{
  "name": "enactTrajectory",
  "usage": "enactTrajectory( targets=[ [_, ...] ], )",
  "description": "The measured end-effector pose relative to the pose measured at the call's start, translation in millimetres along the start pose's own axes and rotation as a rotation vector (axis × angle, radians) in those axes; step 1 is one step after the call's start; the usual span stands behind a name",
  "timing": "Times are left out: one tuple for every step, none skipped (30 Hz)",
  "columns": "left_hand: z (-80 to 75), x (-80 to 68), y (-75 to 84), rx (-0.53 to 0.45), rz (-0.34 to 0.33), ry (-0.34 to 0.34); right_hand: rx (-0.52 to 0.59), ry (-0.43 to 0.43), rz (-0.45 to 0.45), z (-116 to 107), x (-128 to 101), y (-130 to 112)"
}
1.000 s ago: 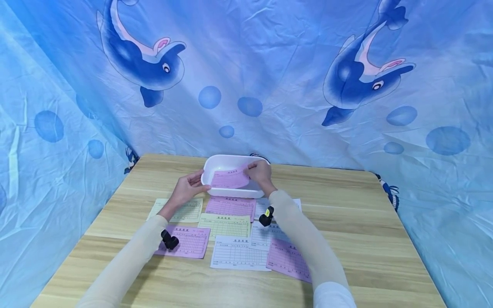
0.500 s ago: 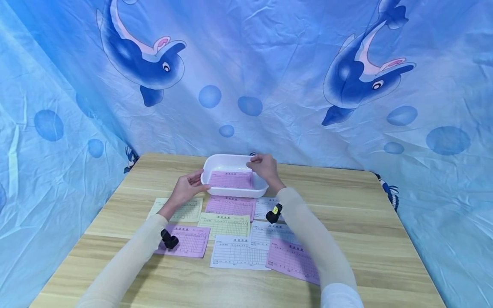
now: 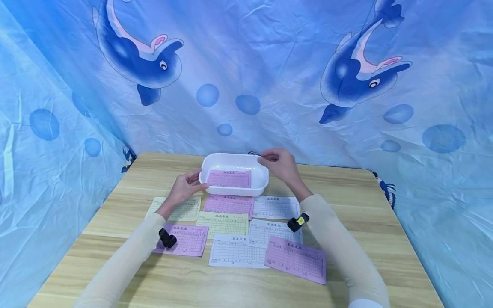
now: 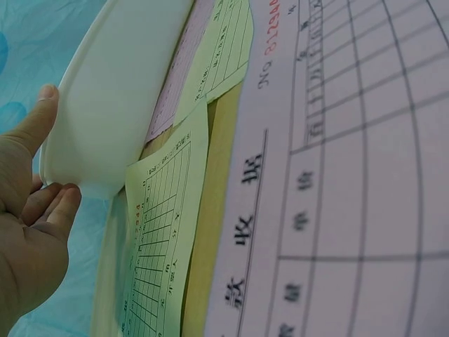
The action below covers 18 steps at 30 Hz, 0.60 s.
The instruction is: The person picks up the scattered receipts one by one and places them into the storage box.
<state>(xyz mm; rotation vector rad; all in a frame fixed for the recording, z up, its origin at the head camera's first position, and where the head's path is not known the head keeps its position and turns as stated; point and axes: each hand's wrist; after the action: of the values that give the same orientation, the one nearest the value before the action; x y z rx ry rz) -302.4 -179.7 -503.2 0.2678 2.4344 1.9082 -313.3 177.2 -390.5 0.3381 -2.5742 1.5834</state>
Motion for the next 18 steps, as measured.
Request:
enactTrajectory(
  targets=[
    [-0.3,0.1,-0.1,0.0,-0.001,-0.002,-0.004,0.011,0.003,-4.8,-4.1,0.3],
    [-0.7,0.3,-0.4,-0.001,-0.002,-0.005,-0.011,0.018,0.003,-9.6,-8.2,1.5],
    [-1.0,0.5,-0.6,0.0,-0.004,-0.006,-0.016,0.025,-0.001,-14.1,-12.0,3.1],
    [-1.2,0.5,-0.9,0.0,-0.006,-0.008,-0.013,0.029,-0.002,-18.4,-16.1,5.0],
    [-1.5,0.5,-1.1,0.002,-0.008,-0.01,-0.01,0.034,-0.006,-22.5,-19.7,7.7],
    [-1.8,0.5,-1.1,0.006,-0.009,-0.011,-0.012,0.038,-0.014,-26.2,-23.1,10.4],
    [-2.1,0.6,-1.2,0.007,-0.01,-0.012,-0.012,0.042,-0.02,-29.4,-26.4,13.8],
    [-2.3,0.7,-0.9,0.006,-0.011,-0.013,-0.013,0.046,-0.025,-32.6,-29.5,17.4],
    [-2.5,0.6,-0.2,0.007,-0.013,-0.015,-0.021,0.053,-0.032,-35.3,-32.5,21.7],
    [-2.7,0.4,0.9,0.005,-0.014,-0.019,-0.029,0.059,-0.03,-38.0,-35.5,26.4],
    [-2.9,0.1,2.7,0.002,-0.016,-0.024,-0.046,0.063,-0.031,-40.4,-38.4,31.5],
    [-2.8,-0.4,4.8,0.0,-0.019,-0.028,-0.056,0.067,-0.031,-42.7,-41.5,36.5],
    [-2.7,-1.2,7.6,-0.004,-0.022,-0.032,-0.065,0.069,-0.024,-44.9,-44.5,42.4],
    [-2.6,-2.3,11.0,-0.01,-0.025,-0.037,-0.074,0.072,-0.015,-46.6,-47.6,48.3],
    [-2.5,-3.7,14.5,-0.013,-0.026,-0.04,-0.084,0.074,-0.004,-48.1,-50.5,54.5],
    [-2.2,-5.1,18.2,-0.016,-0.027,-0.041,-0.091,0.074,0.01,-49.3,-53.2,61.2],
    [-2.0,-6.4,21.0,-0.022,-0.024,-0.043,-0.099,0.074,0.024,-50.1,-56.1,67.8],
    [-1.8,-7.5,23.1,-0.025,-0.023,-0.042,-0.104,0.074,0.042,-50.6,-58.8,74.5]
  ],
)
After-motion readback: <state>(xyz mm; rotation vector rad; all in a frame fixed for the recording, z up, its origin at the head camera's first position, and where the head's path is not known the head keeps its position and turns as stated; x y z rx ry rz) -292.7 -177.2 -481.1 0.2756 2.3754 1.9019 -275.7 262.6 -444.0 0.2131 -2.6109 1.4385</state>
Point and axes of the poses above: each hand's wrist, its own x-axis towards the middle knuckle, its own z-axis out of the palm, y = z × x, and after that the axes turned 4 degrees about x, right-handed
